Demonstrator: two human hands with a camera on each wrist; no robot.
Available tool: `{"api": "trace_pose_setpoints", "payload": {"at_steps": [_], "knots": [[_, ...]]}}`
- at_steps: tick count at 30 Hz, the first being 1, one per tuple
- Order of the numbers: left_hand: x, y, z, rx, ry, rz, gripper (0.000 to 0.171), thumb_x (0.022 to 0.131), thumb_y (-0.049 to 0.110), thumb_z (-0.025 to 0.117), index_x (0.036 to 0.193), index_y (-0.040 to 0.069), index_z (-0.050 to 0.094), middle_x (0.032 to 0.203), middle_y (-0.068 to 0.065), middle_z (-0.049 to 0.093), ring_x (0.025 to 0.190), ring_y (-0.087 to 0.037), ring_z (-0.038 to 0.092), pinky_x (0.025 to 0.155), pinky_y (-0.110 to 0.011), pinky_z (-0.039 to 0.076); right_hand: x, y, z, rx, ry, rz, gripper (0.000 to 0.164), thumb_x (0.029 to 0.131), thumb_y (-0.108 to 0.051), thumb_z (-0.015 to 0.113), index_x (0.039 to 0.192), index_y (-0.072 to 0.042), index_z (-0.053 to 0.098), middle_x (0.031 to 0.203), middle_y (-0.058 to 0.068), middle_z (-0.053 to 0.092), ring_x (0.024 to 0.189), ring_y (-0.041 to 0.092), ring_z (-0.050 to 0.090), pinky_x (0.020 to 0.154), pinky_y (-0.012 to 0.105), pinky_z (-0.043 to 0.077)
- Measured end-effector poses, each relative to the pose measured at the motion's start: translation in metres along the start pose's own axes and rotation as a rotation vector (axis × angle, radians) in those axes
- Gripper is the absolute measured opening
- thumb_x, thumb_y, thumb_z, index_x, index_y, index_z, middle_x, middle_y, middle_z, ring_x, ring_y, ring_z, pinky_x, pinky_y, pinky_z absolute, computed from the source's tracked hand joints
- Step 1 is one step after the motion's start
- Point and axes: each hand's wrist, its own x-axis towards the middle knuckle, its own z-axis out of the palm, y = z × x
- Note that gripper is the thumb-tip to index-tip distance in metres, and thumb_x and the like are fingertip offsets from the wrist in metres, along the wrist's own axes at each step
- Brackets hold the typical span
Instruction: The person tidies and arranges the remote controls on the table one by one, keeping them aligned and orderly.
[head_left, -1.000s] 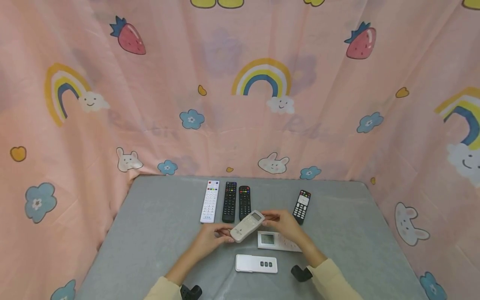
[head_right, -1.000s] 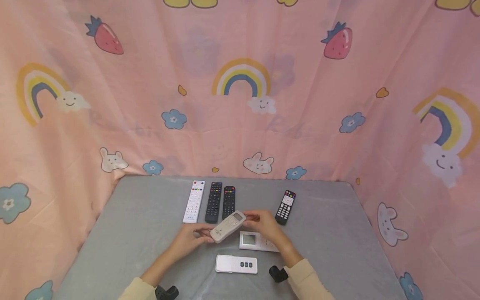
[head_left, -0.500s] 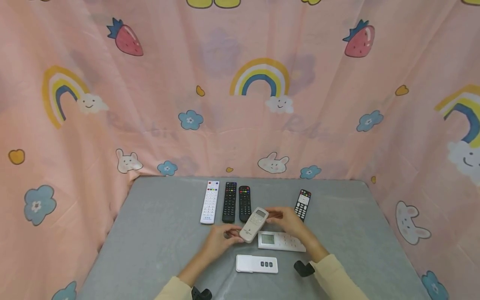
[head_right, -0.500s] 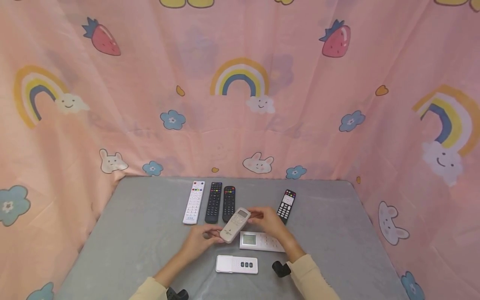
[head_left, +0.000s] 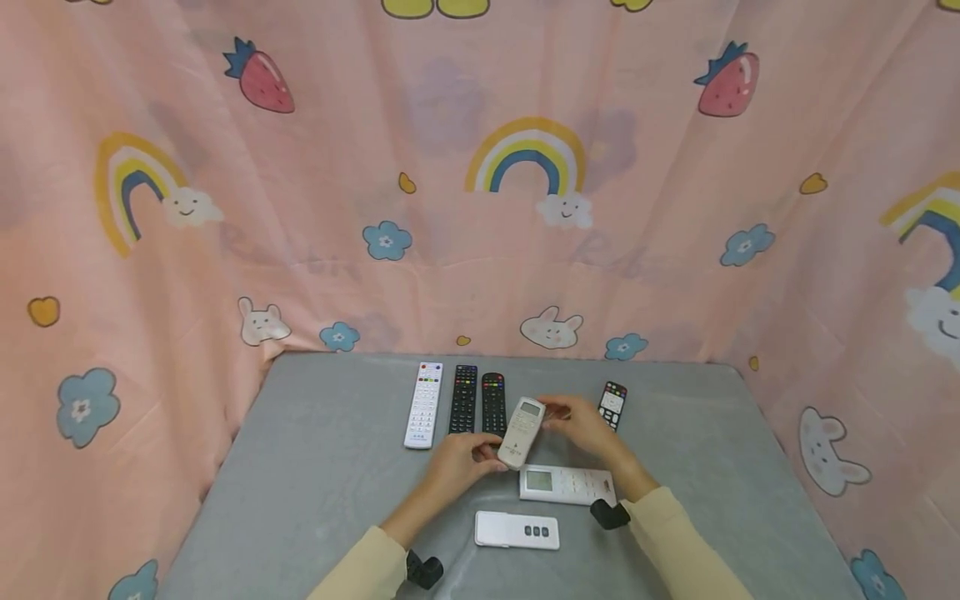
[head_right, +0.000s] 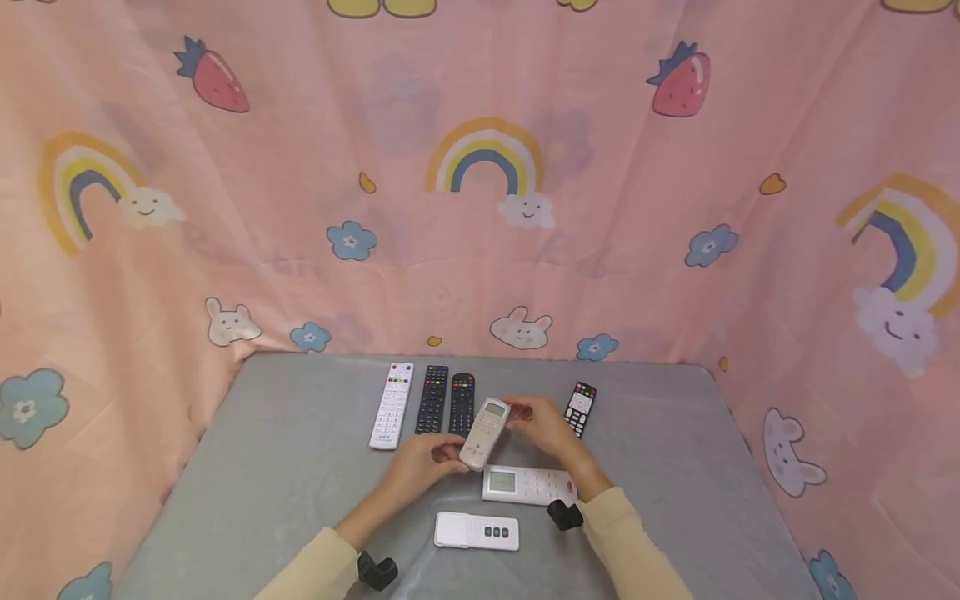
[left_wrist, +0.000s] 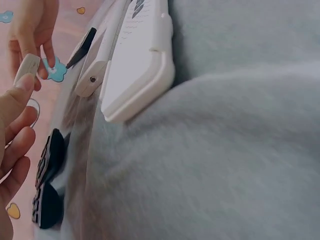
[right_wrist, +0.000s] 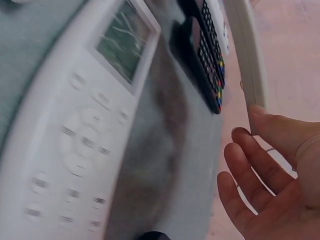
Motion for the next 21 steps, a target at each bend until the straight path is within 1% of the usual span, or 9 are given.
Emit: {"api": "trace_pose_setpoints", "payload": {"at_steps": [4,7,10,13,17,21], "knots": [[0.012,-0.001,0.007,0.055,0.007,-0.003,0.050,0.076,0.039,0.081,0.118,0.014,0.071,0.075,0.013,0.070,0.061,0.009,0.053,0.057,-0.011,0.046,0.012,0.003,-0.006,0.000,0.003,0.000,0.040,0.089,-0.003,0.066,0.129,-0.002,0.063,0.109,0.016,0.071,0.097,0.027,0.065,0.082,0.039,0.054],[0.021,0.000,0.013,0.068,0.016,0.001,0.054,0.076,0.039,0.081,0.124,0.015,0.069,0.074,0.013,0.069,0.060,0.009,0.051,0.056,-0.011,0.043,0.020,0.007,-0.009,0.002,-0.004,0.034,0.039,0.091,-0.004,0.062,0.130,-0.004,0.063,0.114,0.017,0.070,0.102,0.029,0.065,0.086,0.042,0.054],[0.029,0.001,0.017,0.079,0.030,0.016,0.056,0.076,0.038,0.081,0.125,0.014,0.069,0.072,0.012,0.069,0.057,0.009,0.049,0.054,-0.011,0.041,0.029,0.013,-0.010,-0.004,-0.021,0.044,0.038,0.094,-0.006,0.058,0.132,-0.004,0.061,0.118,0.018,0.069,0.106,0.032,0.064,0.088,0.043,0.054],[0.035,0.003,0.020,0.105,0.038,0.031,0.056,0.076,0.038,0.081,0.125,0.014,0.069,0.071,0.012,0.069,0.055,0.008,0.047,0.053,-0.011,0.040,0.035,0.018,-0.010,0.020,-0.032,0.056,0.037,0.097,-0.011,0.057,0.133,-0.004,0.061,0.126,0.019,0.066,0.110,0.033,0.064,0.089,0.044,0.054],[0.041,0.006,0.021,0.176,0.025,0.028,0.056,0.076,0.042,0.079,0.125,0.016,0.069,0.071,0.012,0.069,0.055,0.007,0.045,0.053,-0.011,0.038,0.042,0.022,-0.010,0.032,-0.046,0.079,0.038,0.098,-0.021,0.058,0.134,-0.008,0.061,0.134,0.017,0.063,0.113,0.032,0.062,0.091,0.046,0.052],[0.045,0.006,0.023,0.242,0.019,0.034,0.055,0.076,0.045,0.078,0.124,0.019,0.070,0.069,0.013,0.068,0.057,0.004,0.045,0.054,-0.013,0.036,0.047,0.024,-0.008,0.014,-0.062,0.084,0.040,0.099,-0.025,0.059,0.135,-0.009,0.060,0.133,0.016,0.064,0.114,0.032,0.062,0.093,0.049,0.051]]}}
